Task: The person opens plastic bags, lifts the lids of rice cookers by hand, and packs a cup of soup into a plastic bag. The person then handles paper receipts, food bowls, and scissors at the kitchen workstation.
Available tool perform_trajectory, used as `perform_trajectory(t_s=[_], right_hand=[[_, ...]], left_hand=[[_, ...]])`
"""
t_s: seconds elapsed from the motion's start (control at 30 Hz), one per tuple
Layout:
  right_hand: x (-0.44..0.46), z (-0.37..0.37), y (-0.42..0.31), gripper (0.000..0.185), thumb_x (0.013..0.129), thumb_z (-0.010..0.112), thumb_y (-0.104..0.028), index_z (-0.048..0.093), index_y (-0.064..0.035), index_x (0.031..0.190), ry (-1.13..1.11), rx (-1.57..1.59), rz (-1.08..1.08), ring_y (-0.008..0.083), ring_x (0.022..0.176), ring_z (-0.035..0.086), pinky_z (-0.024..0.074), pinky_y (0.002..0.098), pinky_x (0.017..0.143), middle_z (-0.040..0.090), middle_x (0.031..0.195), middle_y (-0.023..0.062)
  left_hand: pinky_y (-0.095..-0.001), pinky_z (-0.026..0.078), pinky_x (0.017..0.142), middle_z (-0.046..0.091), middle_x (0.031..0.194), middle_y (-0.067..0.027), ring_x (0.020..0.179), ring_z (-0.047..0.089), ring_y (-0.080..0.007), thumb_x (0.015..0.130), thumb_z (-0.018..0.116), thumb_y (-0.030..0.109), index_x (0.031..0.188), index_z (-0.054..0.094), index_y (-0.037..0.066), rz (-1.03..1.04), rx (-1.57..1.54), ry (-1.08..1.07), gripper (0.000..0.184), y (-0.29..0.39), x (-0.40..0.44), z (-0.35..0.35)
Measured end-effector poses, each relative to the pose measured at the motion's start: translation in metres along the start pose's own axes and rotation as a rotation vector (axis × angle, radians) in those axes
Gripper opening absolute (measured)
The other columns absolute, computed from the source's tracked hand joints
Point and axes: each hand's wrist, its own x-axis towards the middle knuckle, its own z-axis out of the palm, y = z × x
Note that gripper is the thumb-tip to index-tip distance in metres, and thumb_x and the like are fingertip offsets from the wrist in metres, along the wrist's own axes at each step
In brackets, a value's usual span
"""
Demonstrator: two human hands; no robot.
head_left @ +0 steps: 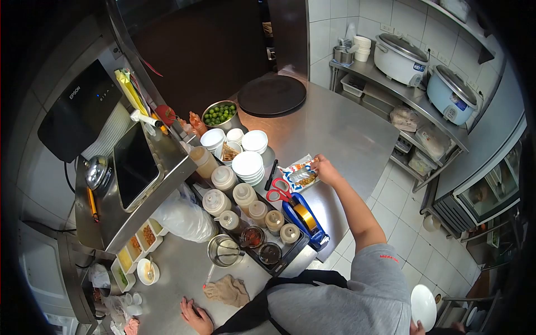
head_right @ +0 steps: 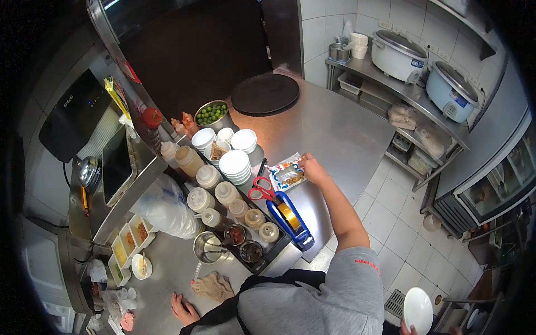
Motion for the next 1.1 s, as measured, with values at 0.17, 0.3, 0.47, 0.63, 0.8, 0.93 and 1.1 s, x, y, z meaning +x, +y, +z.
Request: perform_trajectory(t_s=[0.17, 0.3, 0.47, 0.63, 0.8, 0.93, 1.1], right_hand=[[-0.014, -0.014, -0.031, 0.018, 0.077, 0.055, -0.007, 0.068, -0.0107, 0.088, 0.201, -0.351, -0.186, 0.0309, 0.105, 0.053, 0.0462, 0.0357, 0.085, 0.046, 0.126, 0.0128], [-0.012, -0.012, -0.047, 0.014, 0.075, 0.059, -0.01, 0.069, -0.0096, 0.085, 0.128, -0.282, -0.172, 0.0283, 0.102, 0.055, 0.0482, 0.0349, 0.081, 0.054, 0.116, 0.0117], [-0.019, 0.012, -0.054, 0.013, 0.075, 0.058, -0.009, 0.069, -0.0075, 0.082, -0.231, -0.381, 0.047, 0.0335, 0.079, 0.064, 0.0527, 0.0395, 0.069, 0.065, 0.093, 0.0142], [-0.02, 0.001, -0.069, 0.018, 0.08, 0.051, -0.01, 0.066, -0.0019, 0.086, -0.205, -0.417, 0.24, 0.0331, 0.086, 0.064, 0.0523, 0.0407, 0.074, 0.064, 0.093, 0.0192], [-0.003, 0.013, -0.061, 0.027, 0.085, 0.048, -0.012, 0.061, 0.0015, 0.105, -0.241, -0.388, 0.345, 0.0288, 0.093, 0.064, 0.0525, 0.0381, 0.078, 0.06, 0.11, 0.0186], [0.016, 0.033, -0.047, 0.025, 0.082, 0.053, -0.011, 0.063, -0.0011, 0.104, -0.311, -0.486, 0.328, 0.0308, 0.097, 0.062, 0.0518, 0.0375, 0.08, 0.059, 0.112, 0.0184], [0.03, 0.017, -0.07, 0.024, 0.08, 0.059, -0.013, 0.066, -0.0062, 0.102, -0.436, -0.569, 0.241, 0.0264, 0.101, 0.061, 0.0522, 0.0358, 0.079, 0.062, 0.111, 0.0126]], left_hand=[[-0.0512, 0.017, 0.105, 0.04, 0.138, -0.0088, 0.131, 0.032, -0.0292, 0.079, 0.047, 0.012, 0.12, 0.048, 0.011, 0.006, 0.007, 0.005, 0.04, -0.002, 0.001, 0.002], [-0.0513, 0.017, 0.104, 0.04, 0.138, -0.0088, 0.131, 0.032, -0.0292, 0.079, 0.047, 0.012, 0.119, 0.048, 0.011, -0.009, -0.006, 0.008, 0.04, -0.001, 0.001, 0.001], [-0.0513, 0.017, 0.104, 0.04, 0.138, -0.0089, 0.13, 0.032, -0.0289, 0.078, 0.047, 0.012, 0.118, 0.048, 0.011, -0.02, -0.037, 0.005, 0.04, 0.008, 0.003, -0.005], [-0.0518, 0.016, 0.104, 0.04, 0.138, -0.009, 0.13, 0.033, -0.0288, 0.078, 0.048, 0.012, 0.117, 0.049, 0.011, -0.011, -0.046, 0.02, 0.04, 0.003, 0.002, -0.002], [-0.0452, 0.029, 0.1, 0.051, 0.126, -0.0114, 0.116, 0.046, -0.03, 0.081, 0.052, 0.013, 0.111, 0.056, 0.008, 0.072, 0.03, 0.116, 0.03, 0.027, 0.009, -0.023], [-0.0444, 0.031, 0.101, 0.055, 0.123, -0.0119, 0.118, 0.046, -0.0325, 0.083, 0.053, 0.014, 0.11, 0.059, 0.008, 0.055, 0.003, 0.128, 0.028, 0.03, 0.01, -0.026], [-0.044, 0.031, 0.1, 0.054, 0.124, -0.0119, 0.116, 0.047, -0.0316, 0.083, 0.052, 0.013, 0.11, 0.059, 0.008, 0.07, -0.007, 0.139, 0.028, 0.023, 0.008, -0.022]])
